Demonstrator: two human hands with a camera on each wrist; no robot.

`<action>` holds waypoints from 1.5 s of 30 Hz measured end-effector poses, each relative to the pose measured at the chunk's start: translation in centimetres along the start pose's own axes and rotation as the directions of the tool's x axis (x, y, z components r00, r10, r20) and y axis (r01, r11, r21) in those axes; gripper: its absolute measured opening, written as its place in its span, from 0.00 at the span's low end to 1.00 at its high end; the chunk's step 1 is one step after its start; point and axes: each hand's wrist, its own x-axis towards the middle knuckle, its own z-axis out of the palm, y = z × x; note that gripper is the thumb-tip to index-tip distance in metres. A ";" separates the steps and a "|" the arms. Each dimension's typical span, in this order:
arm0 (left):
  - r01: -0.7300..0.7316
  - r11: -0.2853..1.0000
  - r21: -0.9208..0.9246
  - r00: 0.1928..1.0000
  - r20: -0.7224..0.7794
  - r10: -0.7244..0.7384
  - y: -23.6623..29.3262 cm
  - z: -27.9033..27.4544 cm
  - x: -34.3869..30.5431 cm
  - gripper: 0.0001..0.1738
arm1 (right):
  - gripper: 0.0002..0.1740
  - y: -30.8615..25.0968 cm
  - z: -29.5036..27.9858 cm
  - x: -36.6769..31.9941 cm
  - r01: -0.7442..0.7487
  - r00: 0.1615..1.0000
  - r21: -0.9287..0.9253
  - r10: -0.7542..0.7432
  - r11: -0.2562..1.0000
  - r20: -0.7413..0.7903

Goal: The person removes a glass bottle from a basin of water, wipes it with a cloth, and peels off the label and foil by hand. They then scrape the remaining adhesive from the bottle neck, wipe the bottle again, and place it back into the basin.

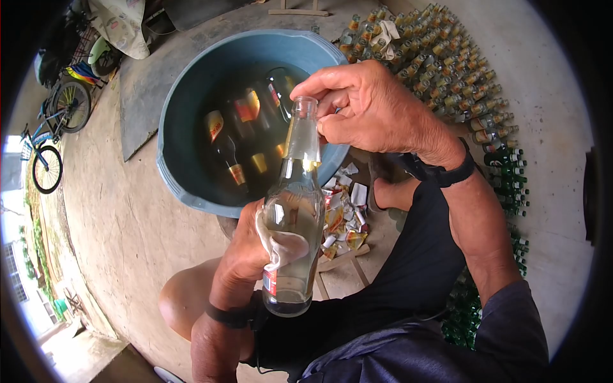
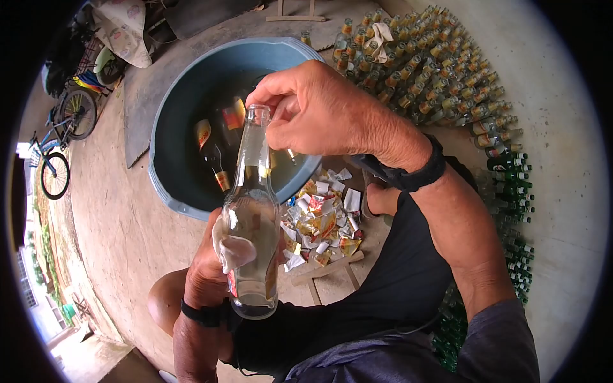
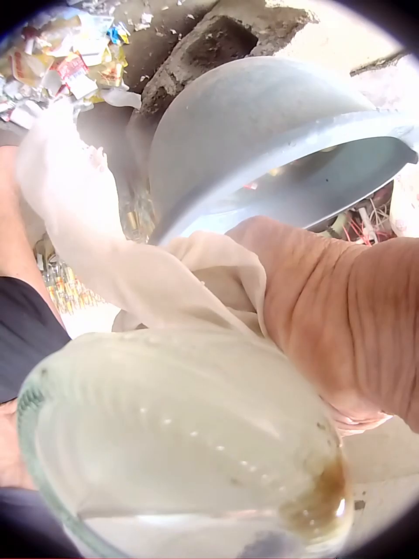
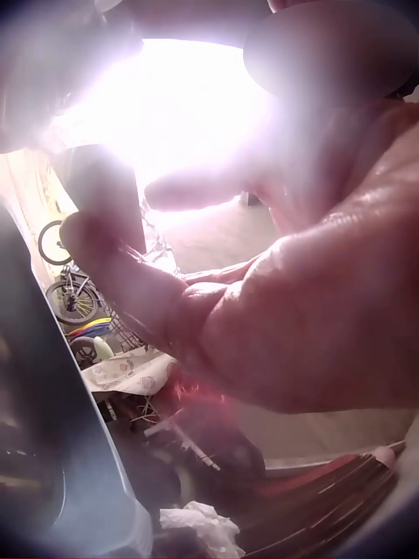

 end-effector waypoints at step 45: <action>0.052 0.996 -0.073 0.998 -0.041 -0.055 1.1 1.0 -0.6 0.32 | 0.33 -0.9 -0.8 -0.4 -0.048 0.992 -0.069 0.056 0.996 0.114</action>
